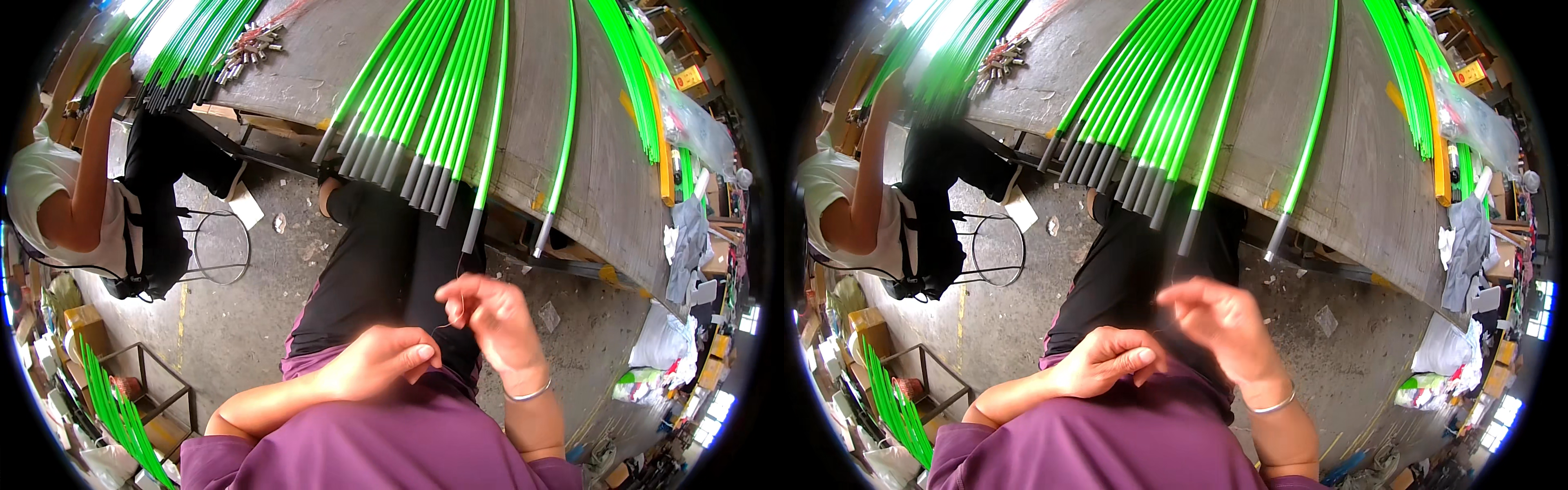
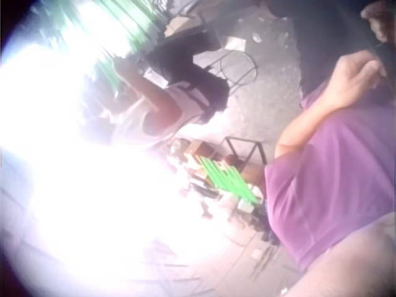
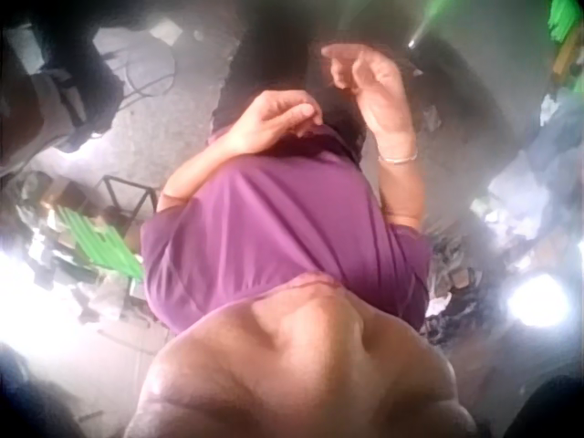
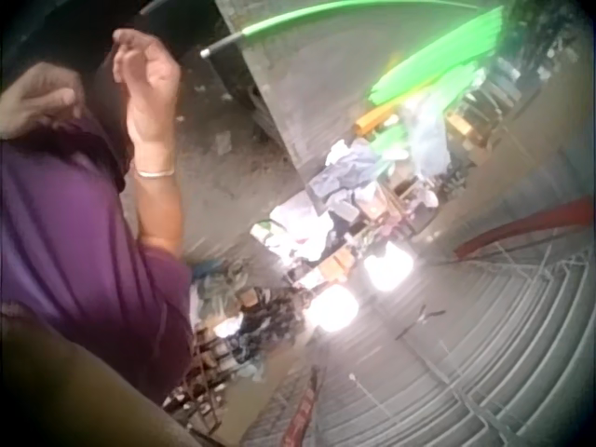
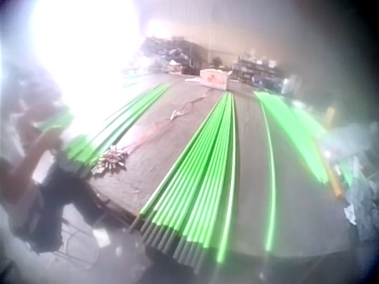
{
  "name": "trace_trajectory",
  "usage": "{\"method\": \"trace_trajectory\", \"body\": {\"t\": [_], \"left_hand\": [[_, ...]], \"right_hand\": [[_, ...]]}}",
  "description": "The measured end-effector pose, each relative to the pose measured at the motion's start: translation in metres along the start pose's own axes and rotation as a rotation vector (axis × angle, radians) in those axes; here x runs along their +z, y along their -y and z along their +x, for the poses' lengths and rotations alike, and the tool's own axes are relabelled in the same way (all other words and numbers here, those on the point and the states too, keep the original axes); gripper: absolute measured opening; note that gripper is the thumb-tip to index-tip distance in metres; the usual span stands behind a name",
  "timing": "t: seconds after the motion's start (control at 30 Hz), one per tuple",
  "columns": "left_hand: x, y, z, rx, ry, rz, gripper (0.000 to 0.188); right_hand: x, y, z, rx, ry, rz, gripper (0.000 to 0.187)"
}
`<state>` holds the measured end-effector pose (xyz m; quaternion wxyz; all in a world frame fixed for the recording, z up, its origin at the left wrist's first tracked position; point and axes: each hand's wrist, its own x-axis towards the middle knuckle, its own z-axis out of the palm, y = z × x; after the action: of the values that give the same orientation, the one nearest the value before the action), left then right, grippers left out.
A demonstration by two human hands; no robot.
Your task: The person sits at a workbench and repeatedly picks up green light sticks and small metal caps. They insert the caps into the ends of the sticks and place the finished items on the table. Another person works alongside them in the background.
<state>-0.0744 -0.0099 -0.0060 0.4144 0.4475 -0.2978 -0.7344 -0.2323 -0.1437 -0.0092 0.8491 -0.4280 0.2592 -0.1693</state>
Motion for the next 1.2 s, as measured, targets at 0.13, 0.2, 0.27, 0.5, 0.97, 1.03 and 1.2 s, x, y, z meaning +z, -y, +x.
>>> {"method": "trace_trajectory", "body": {"t": [0.13,0.2,0.27,0.5,0.97,1.03,1.2], "left_hand": [[0.003,-0.005,-0.001,-0.033,-0.01,0.04,0.027],[0.003,-0.005,-0.001,-0.038,-0.006,0.067,0.027],[0.003,-0.001,-0.002,-0.054,0.012,0.053,0.027],[0.007,-0.003,0.008,-0.036,0.039,-0.102,0.028],[0.017,-0.016,0.028,0.026,-0.043,-0.2,0.031],[0.016,-0.013,0.029,0.032,-0.047,-0.193,0.031],[0.014,-0.014,0.029,0.044,-0.023,-0.124,0.033]], "right_hand": [[0.018,0.003,-0.008,0.029,-0.051,-0.052,0.012],[0.013,-0.003,0.0,-0.022,-0.083,-0.062,0.012],[0.01,-0.004,0.006,-0.025,-0.112,0.107,0.009],[0.009,0.001,0.018,-0.049,-0.2,0.3,0.011],[-0.001,0.003,0.019,-0.036,-0.232,0.249,0.012],[0.005,0.01,0.009,0.029,-0.136,0.179,0.011],[-0.001,0.006,0.015,-0.113,-0.133,-0.025,0.011]]}}
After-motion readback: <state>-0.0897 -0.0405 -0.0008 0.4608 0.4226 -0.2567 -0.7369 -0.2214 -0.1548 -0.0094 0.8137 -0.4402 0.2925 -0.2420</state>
